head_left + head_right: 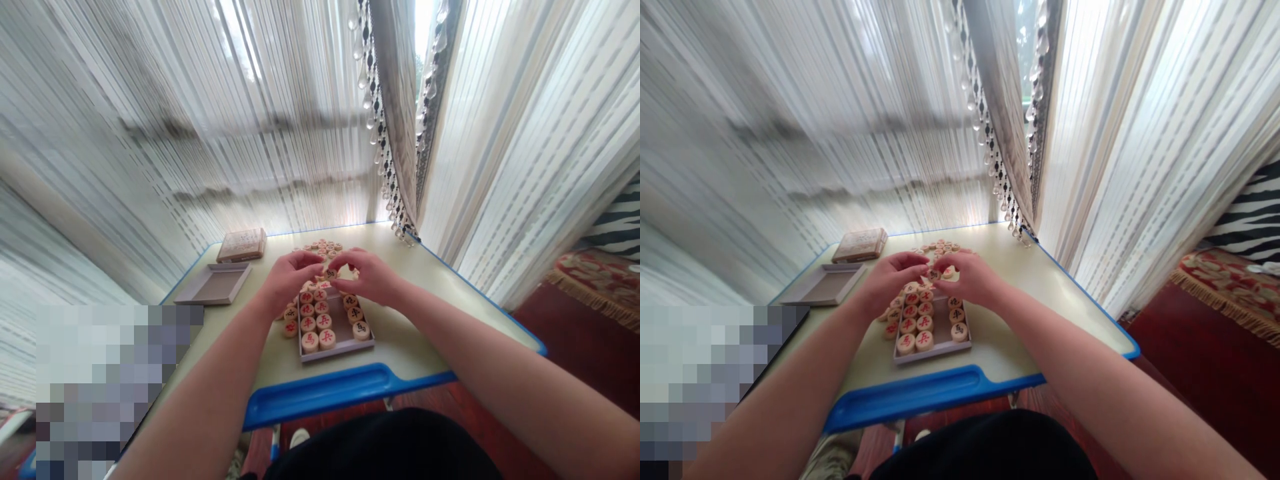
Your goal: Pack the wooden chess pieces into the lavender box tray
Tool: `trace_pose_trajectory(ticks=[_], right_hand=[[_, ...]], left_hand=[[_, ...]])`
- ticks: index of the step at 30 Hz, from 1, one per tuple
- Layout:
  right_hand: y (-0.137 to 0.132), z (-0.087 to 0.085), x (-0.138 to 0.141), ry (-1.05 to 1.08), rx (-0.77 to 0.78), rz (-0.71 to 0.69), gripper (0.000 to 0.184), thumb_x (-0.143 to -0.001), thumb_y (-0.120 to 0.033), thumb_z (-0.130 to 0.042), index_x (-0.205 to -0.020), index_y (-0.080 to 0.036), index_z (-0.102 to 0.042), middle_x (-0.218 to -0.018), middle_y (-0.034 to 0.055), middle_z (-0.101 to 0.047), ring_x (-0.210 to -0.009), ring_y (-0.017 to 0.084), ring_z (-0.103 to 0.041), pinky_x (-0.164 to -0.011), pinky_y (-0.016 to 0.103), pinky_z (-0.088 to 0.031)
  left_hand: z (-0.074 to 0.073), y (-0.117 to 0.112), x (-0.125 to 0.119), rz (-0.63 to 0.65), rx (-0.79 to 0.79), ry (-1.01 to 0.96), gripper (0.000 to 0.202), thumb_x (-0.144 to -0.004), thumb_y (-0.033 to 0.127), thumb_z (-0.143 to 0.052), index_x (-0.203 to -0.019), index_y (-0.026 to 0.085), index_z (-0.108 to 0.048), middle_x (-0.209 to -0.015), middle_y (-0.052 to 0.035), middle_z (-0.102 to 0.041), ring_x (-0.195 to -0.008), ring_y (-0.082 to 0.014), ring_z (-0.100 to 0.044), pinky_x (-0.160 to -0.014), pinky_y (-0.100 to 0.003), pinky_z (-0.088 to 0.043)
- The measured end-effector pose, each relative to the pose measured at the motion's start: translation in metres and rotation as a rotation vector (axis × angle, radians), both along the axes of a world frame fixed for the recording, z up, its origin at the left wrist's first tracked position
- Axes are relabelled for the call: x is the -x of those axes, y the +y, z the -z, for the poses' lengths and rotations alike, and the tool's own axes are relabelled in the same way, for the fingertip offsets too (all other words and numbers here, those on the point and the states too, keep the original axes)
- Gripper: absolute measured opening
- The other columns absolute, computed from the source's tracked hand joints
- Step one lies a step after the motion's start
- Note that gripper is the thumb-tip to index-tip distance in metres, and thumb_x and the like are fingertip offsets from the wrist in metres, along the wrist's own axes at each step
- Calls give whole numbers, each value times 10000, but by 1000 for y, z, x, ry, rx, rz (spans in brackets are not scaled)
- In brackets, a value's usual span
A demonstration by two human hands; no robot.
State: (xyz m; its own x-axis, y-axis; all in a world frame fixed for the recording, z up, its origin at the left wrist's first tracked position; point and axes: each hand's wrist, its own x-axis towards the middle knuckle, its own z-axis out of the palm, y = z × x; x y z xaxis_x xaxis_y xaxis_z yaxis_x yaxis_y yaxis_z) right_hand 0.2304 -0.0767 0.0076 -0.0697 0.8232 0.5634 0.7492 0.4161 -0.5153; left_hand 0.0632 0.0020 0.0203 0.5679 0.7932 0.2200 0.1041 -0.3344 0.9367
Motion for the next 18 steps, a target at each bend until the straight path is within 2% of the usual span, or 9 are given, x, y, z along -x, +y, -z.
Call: trace_pose_trajectory(ticks=[3, 8, 13, 18], right_hand=[[-1, -1, -1, 8, 98, -14, 193, -673, -304, -674, -827, -197, -629, -858, 15, -626, -797, 150, -519, -708, 277, -399], [0, 1, 0, 50, 277, -17, 218, -657, -295, -678, -848, -200, -629, -908, 20, -610, -887, 170, -531, -779, 299, -403], [2, 3, 3, -23, 302, 47, 227, -632, -268, -686, -849, -210, -651, -925, 29, -596, -1010, 216, -482, -891, 357, -359], [0, 2, 7, -66, 339, 41, 222, -630, -286, -682, -842, -223, -665, -937, 41, -576, -1041, 239, -458, -882, 371, -369]], left_hand=[[0, 5, 3, -89, -152, 114, 271, -637, 312, -635, -851, 151, -670, -840, -44, -677, -747, -152, -584, -723, -291, -448], [5, 9, 6, -10, -323, 359, 273, -648, 297, -561, -853, 167, -686, -785, -18, -673, -678, -145, -555, -633, -267, -430], [7, 8, 7, 68, -291, 430, 315, -626, 339, -591, -873, 171, -693, -826, -24, -680, -680, -152, -566, -599, -255, -437], [5, 5, 8, 111, -192, 417, 310, -619, 305, -600, -877, 165, -701, -834, -36, -689, -656, -158, -585, -567, -253, -449]])
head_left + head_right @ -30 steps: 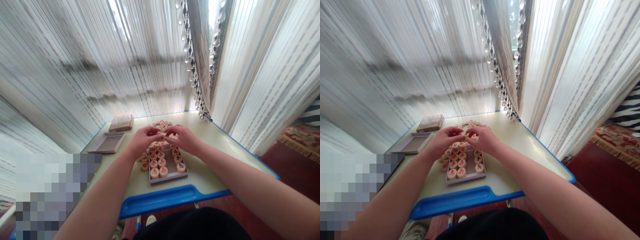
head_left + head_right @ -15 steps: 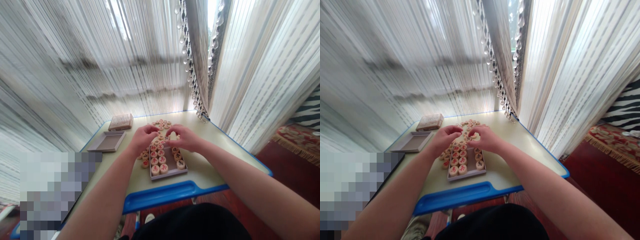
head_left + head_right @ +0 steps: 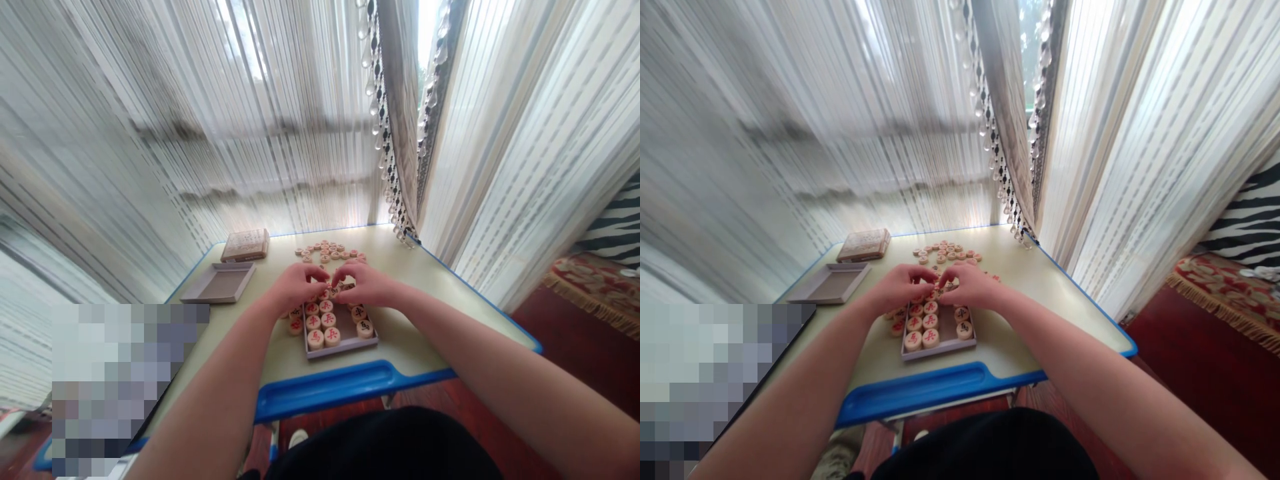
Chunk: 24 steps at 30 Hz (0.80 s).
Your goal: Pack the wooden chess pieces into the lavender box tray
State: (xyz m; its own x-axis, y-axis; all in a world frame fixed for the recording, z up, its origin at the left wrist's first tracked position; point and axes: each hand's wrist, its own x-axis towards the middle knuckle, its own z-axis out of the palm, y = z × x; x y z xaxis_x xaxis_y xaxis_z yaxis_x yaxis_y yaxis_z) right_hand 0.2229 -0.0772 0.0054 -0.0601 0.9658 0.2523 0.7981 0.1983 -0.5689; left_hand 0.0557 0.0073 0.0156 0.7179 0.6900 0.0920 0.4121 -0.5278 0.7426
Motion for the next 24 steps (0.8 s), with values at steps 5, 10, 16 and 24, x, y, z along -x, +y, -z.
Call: trace_pose_trajectory(ticks=[5, 10, 16, 24], right_hand=[[-4, -3, 4, -54, -20, 10, 215, -634, -299, -681, -837, -227, -680, -915, 53, -560, -1032, 249, -446, -872, 381, -368], [-8, -5, 6, -83, -23, 19, 224, -647, -341, -677, -840, -227, -685, -889, 54, -565, -999, 241, -453, -857, 363, -370], [-8, -2, 7, -127, -11, 56, 217, -647, -334, -669, -836, -231, -694, -865, 58, -575, -974, 253, -474, -836, 366, -388], [-6, 1, 7, -203, -64, 33, 177, -641, -320, -659, -790, -236, -703, -818, 51, -608, -922, 248, -515, -820, 364, -396]], left_hand=[[1, 0, 1, 42, 19, -30, 293, -627, 302, -599, -864, 171, -711, -836, -41, -697, -727, -183, -605, -606, -263, -465], [0, -1, 1, 59, 13, -18, 288, -634, 304, -603, -864, 171, -713, -842, -45, -702, -723, -179, -611, -615, -264, -466], [0, -1, 1, 58, 1, -6, 293, -639, 286, -589, -879, 165, -706, -859, -49, -704, -766, -191, -624, -658, -275, -476], [-2, -4, 0, 43, 12, -4, 287, -629, 287, -591, -860, 169, -712, -831, -43, -707, -747, -193, -623, -628, -268, -472]])
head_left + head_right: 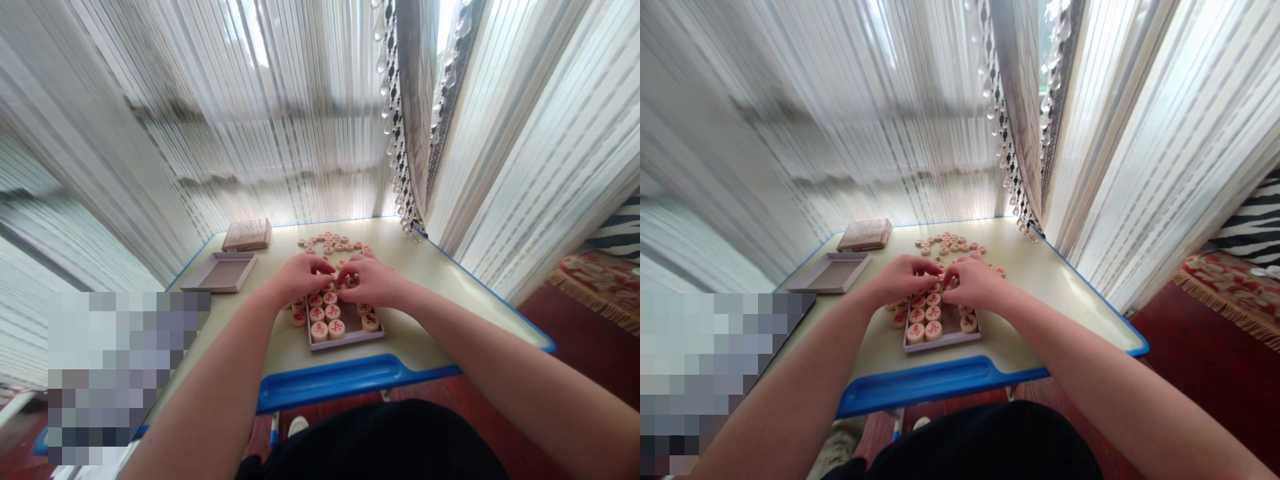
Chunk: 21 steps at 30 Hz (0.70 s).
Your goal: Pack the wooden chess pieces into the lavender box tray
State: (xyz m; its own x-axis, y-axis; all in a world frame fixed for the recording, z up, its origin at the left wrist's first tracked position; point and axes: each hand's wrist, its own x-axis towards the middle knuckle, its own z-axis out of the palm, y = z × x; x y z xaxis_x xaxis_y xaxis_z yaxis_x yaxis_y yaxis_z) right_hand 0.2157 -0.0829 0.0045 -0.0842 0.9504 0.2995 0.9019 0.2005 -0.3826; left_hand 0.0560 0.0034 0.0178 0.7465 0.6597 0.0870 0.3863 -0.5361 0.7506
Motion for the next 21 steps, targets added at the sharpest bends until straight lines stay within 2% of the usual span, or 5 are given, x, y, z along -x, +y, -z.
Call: trace_pose_trajectory(ticks=[10, 21], right_hand=[[1, 3, 0, -32, -13, 5, 173, -619, -319, -670, -764, -242, -724, -765, 45, -599, -843, 224, -522, -799, 343, -400], [-1, 3, 3, -39, -5, 29, 162, -608, -335, -678, -730, -236, -714, -757, 55, -599, -869, 247, -507, -762, 346, -407]], left_hand=[[3, 3, 1, -4, -17, -9, 289, -619, 316, -605, -845, 175, -718, -807, -42, -706, -728, -194, -622, -601, -264, -466], [2, 3, 0, 0, -28, -13, 274, -618, 325, -607, -823, 187, -725, -780, -32, -703, -690, -174, -606, -569, -248, -451]])
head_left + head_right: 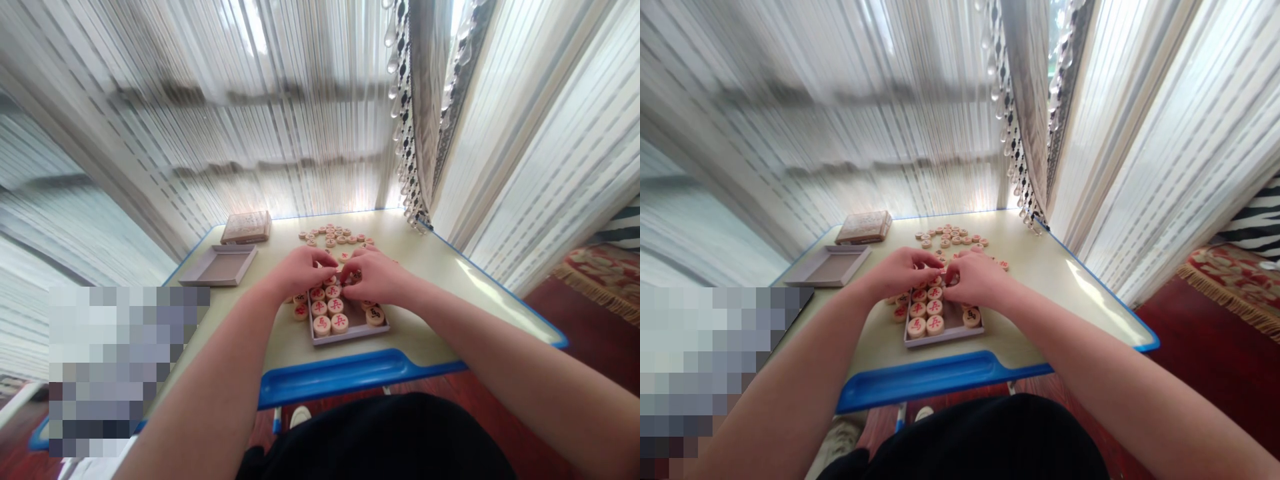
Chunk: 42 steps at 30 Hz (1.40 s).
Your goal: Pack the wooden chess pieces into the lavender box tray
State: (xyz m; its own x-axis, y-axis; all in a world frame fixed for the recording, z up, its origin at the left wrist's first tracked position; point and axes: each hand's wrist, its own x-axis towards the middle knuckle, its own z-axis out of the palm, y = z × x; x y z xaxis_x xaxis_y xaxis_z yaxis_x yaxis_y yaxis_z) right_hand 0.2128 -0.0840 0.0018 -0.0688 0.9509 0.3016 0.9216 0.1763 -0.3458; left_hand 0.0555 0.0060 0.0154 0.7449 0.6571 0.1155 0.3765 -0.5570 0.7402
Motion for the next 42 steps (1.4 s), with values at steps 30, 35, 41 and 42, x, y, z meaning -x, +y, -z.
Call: trace_pose_trajectory(ticks=[30, 35, 41, 42], right_hand=[[5, -2, -1, -32, 19, 19, 188, -655, -298, -602, -794, -252, -721, -760, 25, -624, -838, 202, -515, -782, 301, -392], [5, 0, -1, -31, 12, 25, 176, -652, -301, -601, -778, -256, -716, -764, 22, -623, -852, 206, -516, -783, 303, -393], [6, -2, -3, 18, -8, 31, 169, -673, -333, -595, -750, -238, -711, -750, 27, -630, -829, 196, -526, -751, 291, -396], [7, -2, -4, 28, -28, 43, 171, -683, -338, -587, -740, -231, -709, -740, 27, -630, -819, 191, -526, -755, 289, -394]], left_hand=[[-3, 0, -1, -25, -58, 114, 263, -683, 328, -556, -845, 188, -709, -810, -17, -706, -752, -166, -624, -661, -256, -478], [-3, -1, -1, -23, -66, 112, 249, -690, 319, -556, -840, 193, -708, -803, -12, -707, -745, -158, -624, -660, -252, -480], [-2, 5, 0, -104, -177, 104, 267, -709, 290, -517, -866, 180, -703, -824, -9, -707, -756, -161, -622, -700, -255, -483], [-2, 7, 1, -147, -225, 96, 270, -716, 275, -503, -875, 182, -700, -846, -7, -707, -774, -160, -622, -726, -254, -481]])
